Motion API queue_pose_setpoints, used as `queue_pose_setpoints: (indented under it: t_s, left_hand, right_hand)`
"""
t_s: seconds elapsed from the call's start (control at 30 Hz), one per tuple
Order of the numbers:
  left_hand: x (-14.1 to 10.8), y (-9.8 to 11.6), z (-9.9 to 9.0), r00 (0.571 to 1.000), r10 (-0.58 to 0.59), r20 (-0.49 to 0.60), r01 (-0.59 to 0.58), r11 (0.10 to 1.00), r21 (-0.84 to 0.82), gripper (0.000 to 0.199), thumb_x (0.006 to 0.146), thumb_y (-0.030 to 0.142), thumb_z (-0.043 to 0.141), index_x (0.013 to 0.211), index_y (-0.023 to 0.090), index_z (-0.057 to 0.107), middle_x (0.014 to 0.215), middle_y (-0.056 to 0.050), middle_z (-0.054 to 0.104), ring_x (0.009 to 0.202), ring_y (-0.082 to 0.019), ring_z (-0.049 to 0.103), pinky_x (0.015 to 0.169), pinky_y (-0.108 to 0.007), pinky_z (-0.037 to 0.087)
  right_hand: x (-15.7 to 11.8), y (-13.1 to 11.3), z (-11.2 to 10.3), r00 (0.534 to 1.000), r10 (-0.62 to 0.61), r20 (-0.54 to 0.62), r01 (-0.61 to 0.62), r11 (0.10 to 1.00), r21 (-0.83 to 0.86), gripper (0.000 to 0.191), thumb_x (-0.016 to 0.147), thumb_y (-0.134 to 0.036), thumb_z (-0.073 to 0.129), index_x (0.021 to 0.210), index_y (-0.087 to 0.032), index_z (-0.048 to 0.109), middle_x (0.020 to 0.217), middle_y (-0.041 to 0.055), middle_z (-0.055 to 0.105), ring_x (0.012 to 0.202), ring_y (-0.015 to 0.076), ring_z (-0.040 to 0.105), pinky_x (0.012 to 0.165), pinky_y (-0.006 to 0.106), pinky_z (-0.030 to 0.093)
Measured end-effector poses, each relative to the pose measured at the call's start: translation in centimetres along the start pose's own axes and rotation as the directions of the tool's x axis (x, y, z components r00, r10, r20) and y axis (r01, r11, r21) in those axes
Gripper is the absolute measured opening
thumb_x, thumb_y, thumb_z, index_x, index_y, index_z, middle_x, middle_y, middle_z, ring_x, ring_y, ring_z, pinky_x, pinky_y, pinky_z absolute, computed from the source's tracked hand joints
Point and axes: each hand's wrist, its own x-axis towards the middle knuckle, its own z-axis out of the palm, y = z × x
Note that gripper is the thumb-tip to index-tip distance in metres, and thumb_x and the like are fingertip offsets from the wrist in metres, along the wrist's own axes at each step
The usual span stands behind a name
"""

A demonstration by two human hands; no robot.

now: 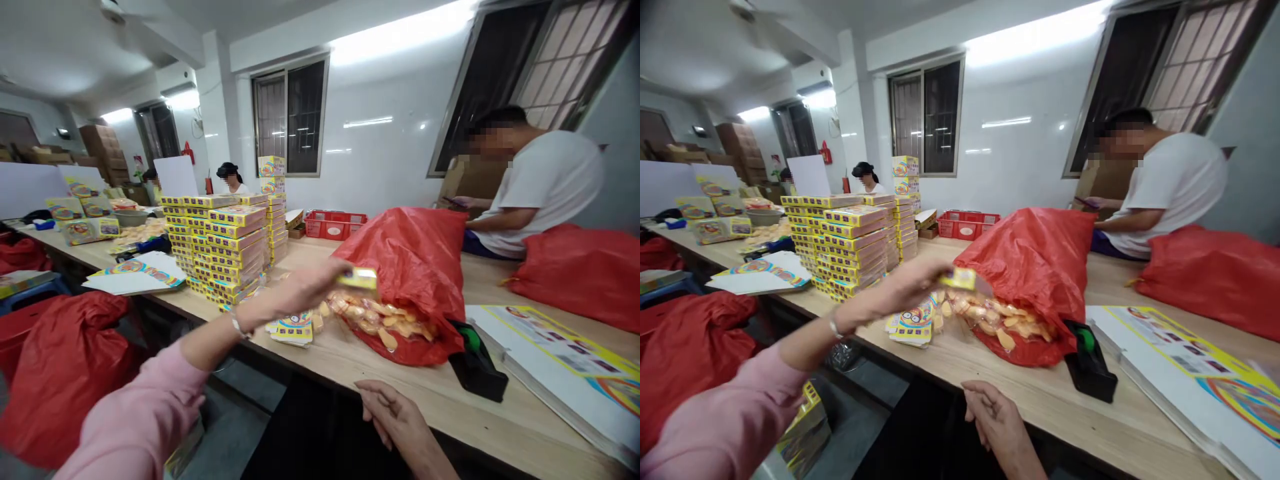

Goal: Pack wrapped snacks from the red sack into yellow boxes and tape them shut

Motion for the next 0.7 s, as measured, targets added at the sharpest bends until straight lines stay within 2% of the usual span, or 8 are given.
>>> queue_pose_setpoints:
  t_s: [0.13,0.2,0.27,0.33,0.4,0.5,0.6,0.7]
  left_hand:
    - [-0.9,-4.7,-9.7,0.955,-0.123,-0.271,0.214,0.915,0.341,0.024,0.096,0.021,0.052,0.117,0.009,0.057,0.113,-0.008,0.067,0.102,-0.015,0.062,0.095,-0.036,0.05]
    - [-1.8,-8.0,-12.8,0.941,-0.187,-0.281,0.3,0.844,0.445,0.028,0.097,0.021,0.051,0.118,0.003,0.054,0.114,-0.008,0.066,0.104,-0.013,0.06,0.098,-0.037,0.048]
    - [-3.2,-11.3,-14.5,0.933,-0.264,-0.246,0.357,0.776,0.521,0.034,0.097,0.026,0.051,0.115,-0.002,0.054,0.113,-0.007,0.067,0.106,-0.013,0.059,0.098,-0.038,0.047]
    - [-4.8,-14.0,-15.4,0.903,-0.371,-0.218,0.427,0.703,0.569,0.039,0.097,0.033,0.049,0.109,-0.003,0.057,0.11,-0.005,0.068,0.106,-0.014,0.06,0.1,-0.041,0.046]
    - [-6.0,-15.8,-15.6,0.856,-0.463,-0.228,0.5,0.634,0.59,0.045,0.098,0.038,0.044,0.116,-0.002,0.055,0.118,-0.005,0.067,0.112,-0.015,0.058,0.102,-0.042,0.043]
    - [-6.6,-16.8,-15.6,0.814,-0.528,-0.243,0.545,0.548,0.635,0.055,0.098,0.042,0.034,0.123,-0.005,0.049,0.127,-0.006,0.061,0.123,-0.022,0.053,0.103,-0.048,0.038]
    - [-6.2,-16.1,-15.2,0.829,-0.507,-0.237,0.519,0.536,0.666,0.053,0.098,0.033,0.028,0.128,-0.008,0.044,0.139,-0.013,0.052,0.132,-0.03,0.044,0.104,-0.061,0.028]
    - [-5.9,-14.3,-14.4,0.868,-0.437,-0.237,0.475,0.589,0.653,0.049,0.097,0.024,0.031,0.137,-0.005,0.034,0.149,-0.016,0.041,0.138,-0.031,0.036,0.105,-0.07,0.017]
  right_hand:
    - [-0.3,0.9,-0.9,0.998,-0.008,-0.064,0.007,1.0,-0.019,0.056,0.063,-0.064,0.067,0.095,-0.017,0.069,0.062,0.0011,0.059,0.04,0.0101,0.042,0.04,0.024,0.03]
    - [0.3,1.6,-0.6,0.996,-0.037,-0.077,0.035,0.999,-0.026,0.057,0.065,-0.064,0.065,0.095,-0.016,0.068,0.061,0.0009,0.059,0.041,0.0102,0.042,0.042,0.025,0.031]
    - [1.3,2.2,0.0,0.994,-0.08,-0.076,0.077,0.996,-0.044,0.055,0.069,-0.064,0.062,0.094,-0.015,0.068,0.061,0.001,0.059,0.043,0.0116,0.044,0.043,0.026,0.033]
    - [2.4,2.2,1.1,0.987,-0.144,-0.074,0.137,0.985,-0.101,0.05,0.076,-0.06,0.058,0.097,-0.015,0.068,0.063,0.0021,0.061,0.049,0.0149,0.052,0.048,0.027,0.038]
    - [3.9,1.5,2.4,0.97,-0.231,-0.075,0.21,0.954,-0.216,0.043,0.084,-0.052,0.053,0.104,-0.016,0.067,0.07,0.0042,0.066,0.063,0.019,0.061,0.058,0.028,0.044]
    - [6.9,-0.7,5.0,0.952,-0.295,-0.085,0.222,0.853,-0.473,0.033,0.092,-0.041,0.051,0.108,-0.017,0.067,0.089,0.009,0.072,0.088,0.0231,0.067,0.077,0.03,0.046]
    - [10.1,-2.6,7.7,0.979,-0.165,-0.121,0.037,0.723,-0.69,0.045,0.092,-0.054,0.054,0.109,-0.014,0.068,0.104,0.0174,0.071,0.103,0.0302,0.065,0.084,0.035,0.046]
    - [12.3,-3.0,9.4,0.987,-0.089,-0.137,-0.046,0.653,-0.756,0.052,0.089,-0.058,0.058,0.112,-0.012,0.067,0.113,0.0207,0.068,0.109,0.0313,0.063,0.088,0.037,0.045]
